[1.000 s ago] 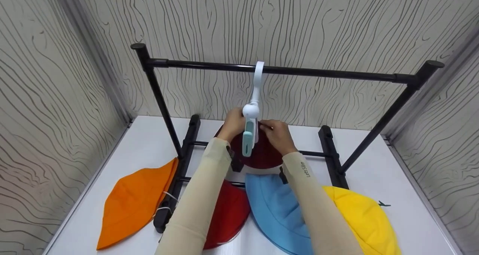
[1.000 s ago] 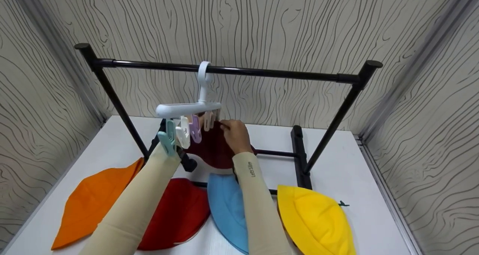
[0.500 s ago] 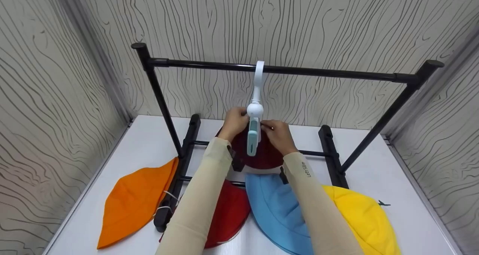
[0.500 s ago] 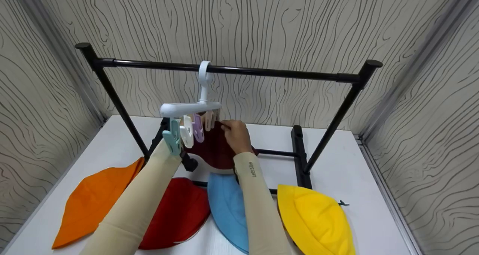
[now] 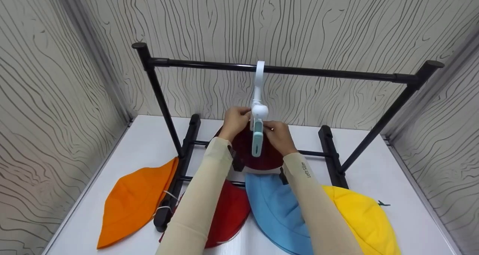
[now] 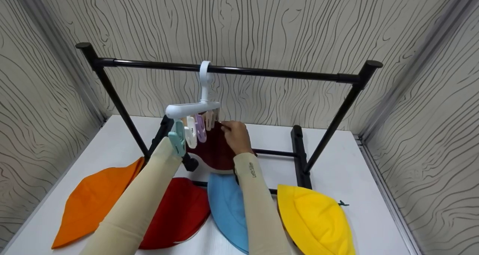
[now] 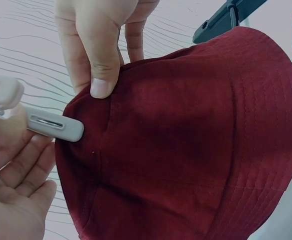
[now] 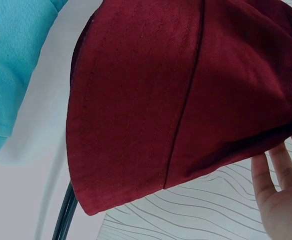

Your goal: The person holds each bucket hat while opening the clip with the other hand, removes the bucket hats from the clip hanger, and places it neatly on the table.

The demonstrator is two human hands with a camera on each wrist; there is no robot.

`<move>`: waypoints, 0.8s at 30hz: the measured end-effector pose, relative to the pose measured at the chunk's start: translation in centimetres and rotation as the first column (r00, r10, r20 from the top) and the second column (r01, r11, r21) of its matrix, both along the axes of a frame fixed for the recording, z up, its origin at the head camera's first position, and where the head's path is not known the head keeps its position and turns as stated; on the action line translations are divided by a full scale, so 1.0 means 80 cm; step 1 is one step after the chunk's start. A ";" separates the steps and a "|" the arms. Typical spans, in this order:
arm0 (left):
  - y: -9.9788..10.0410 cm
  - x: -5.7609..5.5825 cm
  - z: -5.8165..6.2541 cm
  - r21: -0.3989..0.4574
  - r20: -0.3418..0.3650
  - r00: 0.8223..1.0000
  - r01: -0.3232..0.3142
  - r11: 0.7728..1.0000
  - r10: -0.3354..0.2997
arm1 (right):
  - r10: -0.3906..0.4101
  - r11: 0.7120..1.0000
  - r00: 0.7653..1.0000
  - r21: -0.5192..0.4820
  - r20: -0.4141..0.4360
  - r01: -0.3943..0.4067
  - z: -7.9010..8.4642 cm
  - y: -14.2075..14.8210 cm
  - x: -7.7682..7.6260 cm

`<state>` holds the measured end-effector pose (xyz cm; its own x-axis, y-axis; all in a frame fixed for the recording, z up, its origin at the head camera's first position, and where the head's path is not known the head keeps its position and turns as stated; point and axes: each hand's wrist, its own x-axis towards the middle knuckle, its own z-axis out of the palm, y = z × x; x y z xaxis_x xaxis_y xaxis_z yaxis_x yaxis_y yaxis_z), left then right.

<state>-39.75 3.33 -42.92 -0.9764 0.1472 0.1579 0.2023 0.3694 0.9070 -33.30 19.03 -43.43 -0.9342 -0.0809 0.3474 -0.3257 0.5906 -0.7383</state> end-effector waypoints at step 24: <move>0.000 0.013 0.011 -0.017 -0.026 1.000 -0.012 1.000 0.012 | -0.019 0.999 1.000 0.029 -0.002 0.019 -0.007 0.003 0.003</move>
